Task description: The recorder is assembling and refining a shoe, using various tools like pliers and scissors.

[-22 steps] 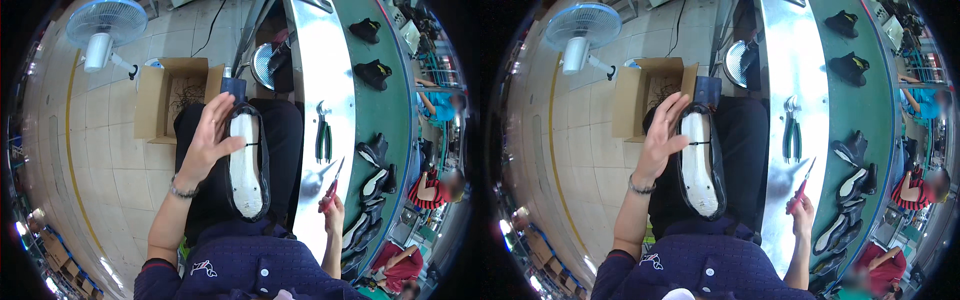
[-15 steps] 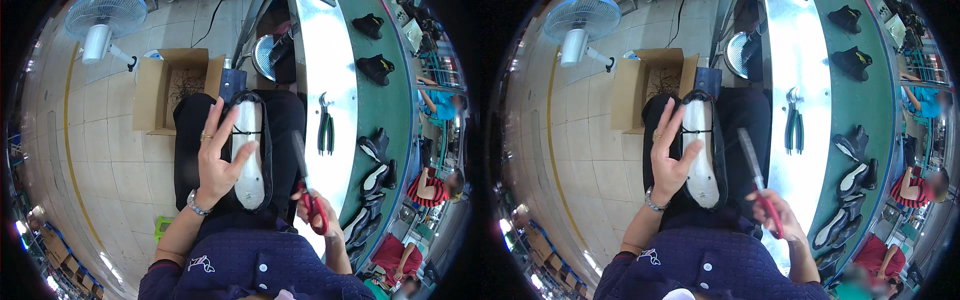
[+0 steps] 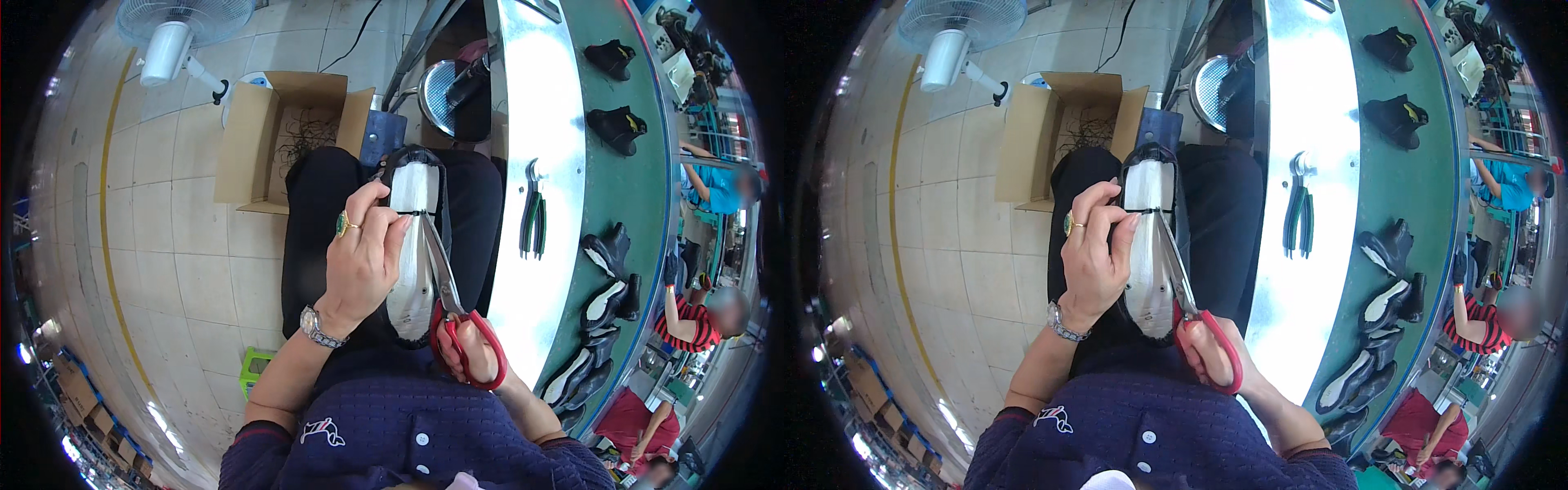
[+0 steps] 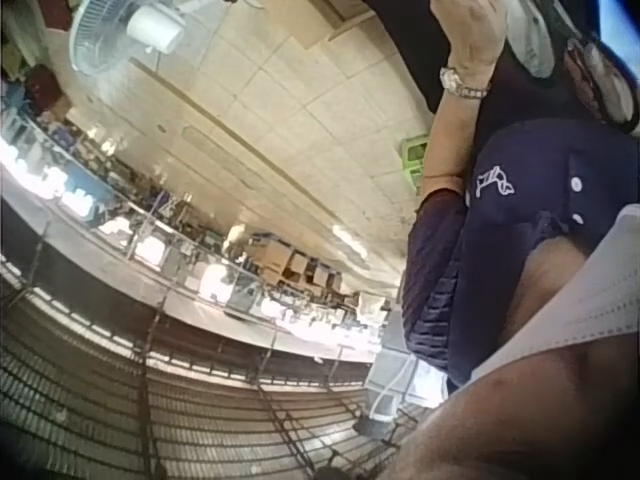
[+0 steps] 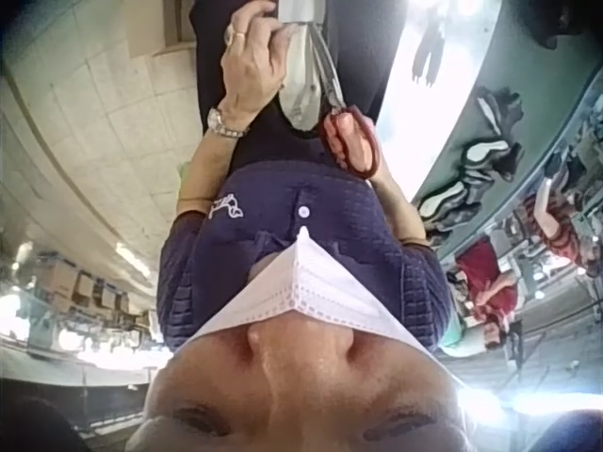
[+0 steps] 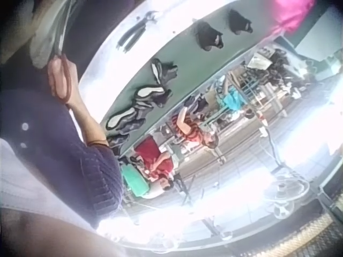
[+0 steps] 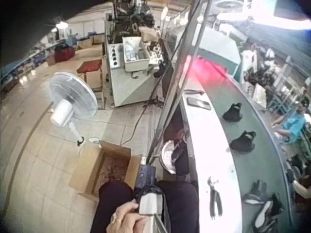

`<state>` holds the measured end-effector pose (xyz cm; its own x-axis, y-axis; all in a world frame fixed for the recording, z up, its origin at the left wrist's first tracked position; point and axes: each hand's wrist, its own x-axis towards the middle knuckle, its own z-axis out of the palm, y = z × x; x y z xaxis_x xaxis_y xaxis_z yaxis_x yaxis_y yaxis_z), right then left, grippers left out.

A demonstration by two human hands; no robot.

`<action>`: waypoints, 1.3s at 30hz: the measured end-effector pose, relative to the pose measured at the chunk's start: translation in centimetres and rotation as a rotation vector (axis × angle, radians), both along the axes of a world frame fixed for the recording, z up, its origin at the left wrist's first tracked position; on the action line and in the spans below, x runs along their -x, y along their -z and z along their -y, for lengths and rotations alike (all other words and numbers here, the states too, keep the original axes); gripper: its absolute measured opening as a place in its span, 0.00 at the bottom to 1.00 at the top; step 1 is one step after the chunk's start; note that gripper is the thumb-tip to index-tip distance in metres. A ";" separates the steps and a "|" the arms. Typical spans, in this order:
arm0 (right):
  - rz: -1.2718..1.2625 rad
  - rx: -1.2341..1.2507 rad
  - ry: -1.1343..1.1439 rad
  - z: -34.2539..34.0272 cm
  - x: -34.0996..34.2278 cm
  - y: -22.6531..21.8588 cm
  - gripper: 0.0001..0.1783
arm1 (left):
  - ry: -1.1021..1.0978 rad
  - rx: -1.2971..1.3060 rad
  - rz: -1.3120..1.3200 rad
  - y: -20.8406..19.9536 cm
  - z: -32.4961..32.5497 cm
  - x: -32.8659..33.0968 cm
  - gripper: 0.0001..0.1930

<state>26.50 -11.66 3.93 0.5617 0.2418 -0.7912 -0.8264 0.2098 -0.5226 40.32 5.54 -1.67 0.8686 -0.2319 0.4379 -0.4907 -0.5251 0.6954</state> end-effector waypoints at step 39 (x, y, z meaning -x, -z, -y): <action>0.514 1.768 0.046 13.7 -7.5 12.8 0.33 | -0.232 -0.700 -0.120 7.0 -9.4 -11.5 0.25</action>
